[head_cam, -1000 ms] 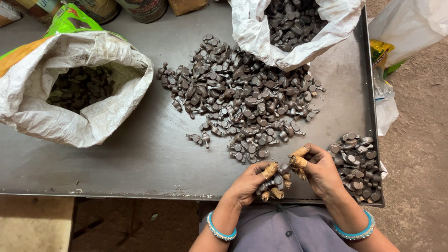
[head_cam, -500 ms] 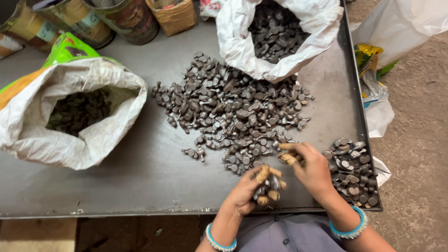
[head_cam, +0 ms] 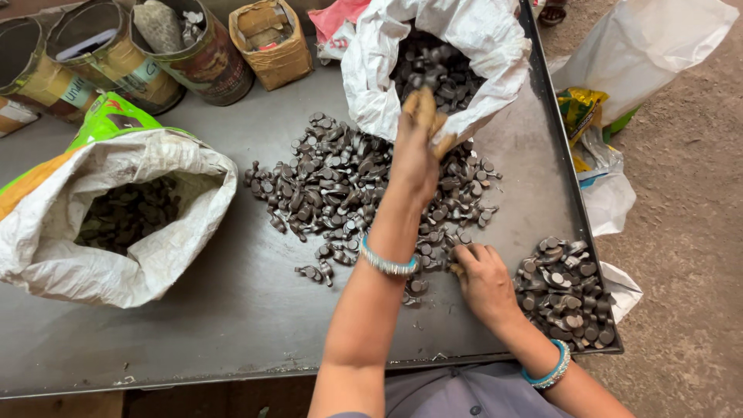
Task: The person picks small dark metal castings one at a time from a pile on a metal table, turns and inspects each piece in both hands, and tosses accepted pieces into a cloth sack while placing others back on the table. They continue sorting through the pile and handle a small bag of pieces near the end.
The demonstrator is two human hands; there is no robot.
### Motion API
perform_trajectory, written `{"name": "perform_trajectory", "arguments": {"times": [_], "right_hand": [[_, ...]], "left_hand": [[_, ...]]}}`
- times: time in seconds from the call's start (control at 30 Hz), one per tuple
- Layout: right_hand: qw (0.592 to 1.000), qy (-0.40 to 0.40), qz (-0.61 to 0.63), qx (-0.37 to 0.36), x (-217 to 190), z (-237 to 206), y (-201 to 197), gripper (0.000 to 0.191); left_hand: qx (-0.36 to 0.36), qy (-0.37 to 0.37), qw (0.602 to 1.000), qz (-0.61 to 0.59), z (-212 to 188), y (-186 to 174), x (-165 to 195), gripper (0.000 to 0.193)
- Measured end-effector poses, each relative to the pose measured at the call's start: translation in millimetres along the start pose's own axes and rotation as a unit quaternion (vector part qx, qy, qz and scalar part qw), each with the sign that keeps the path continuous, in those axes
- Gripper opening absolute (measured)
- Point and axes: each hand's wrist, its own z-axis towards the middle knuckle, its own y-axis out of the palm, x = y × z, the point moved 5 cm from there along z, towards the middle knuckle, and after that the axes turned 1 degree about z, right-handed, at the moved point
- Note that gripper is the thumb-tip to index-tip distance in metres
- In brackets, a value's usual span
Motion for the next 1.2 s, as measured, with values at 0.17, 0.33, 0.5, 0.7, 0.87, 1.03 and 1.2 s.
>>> {"name": "perform_trajectory", "arguments": {"times": [0.17, 0.33, 0.5, 0.7, 0.87, 1.03, 1.2], "right_hand": [[0.995, 0.017, 0.094, 0.011, 19, -6, -7, 0.033], [0.98, -0.031, 0.194, 0.012, 9, -23, -21, 0.045], [0.984, -0.079, 0.156, 0.023, -7, -39, -30, 0.043], [0.956, 0.017, 0.294, -0.013, 6, -58, -18, 0.04], [0.85, 0.132, 0.5, -0.102, 17, -64, 10, 0.033], [0.89, 0.175, 0.393, -0.15, 12, -46, 9, 0.035], [0.994, 0.063, 0.093, -0.009, -4, 1, -22, 0.046]], "left_hand": [[-0.05, 0.111, 0.96, 0.251, -109, -42, -13, 0.046], [-0.048, 0.152, 0.867, 0.472, -189, -73, -29, 0.03], [0.021, 0.051, 0.933, 0.356, -223, -113, -61, 0.021], [0.051, -0.125, 0.987, 0.085, -241, -140, -91, 0.018], [0.007, -0.134, 0.984, 0.116, -250, -141, -93, 0.014], [0.041, -0.078, 0.968, 0.235, -240, -178, -46, 0.019], [0.299, 0.226, 0.927, 0.028, -243, -252, 81, 0.021]]}}
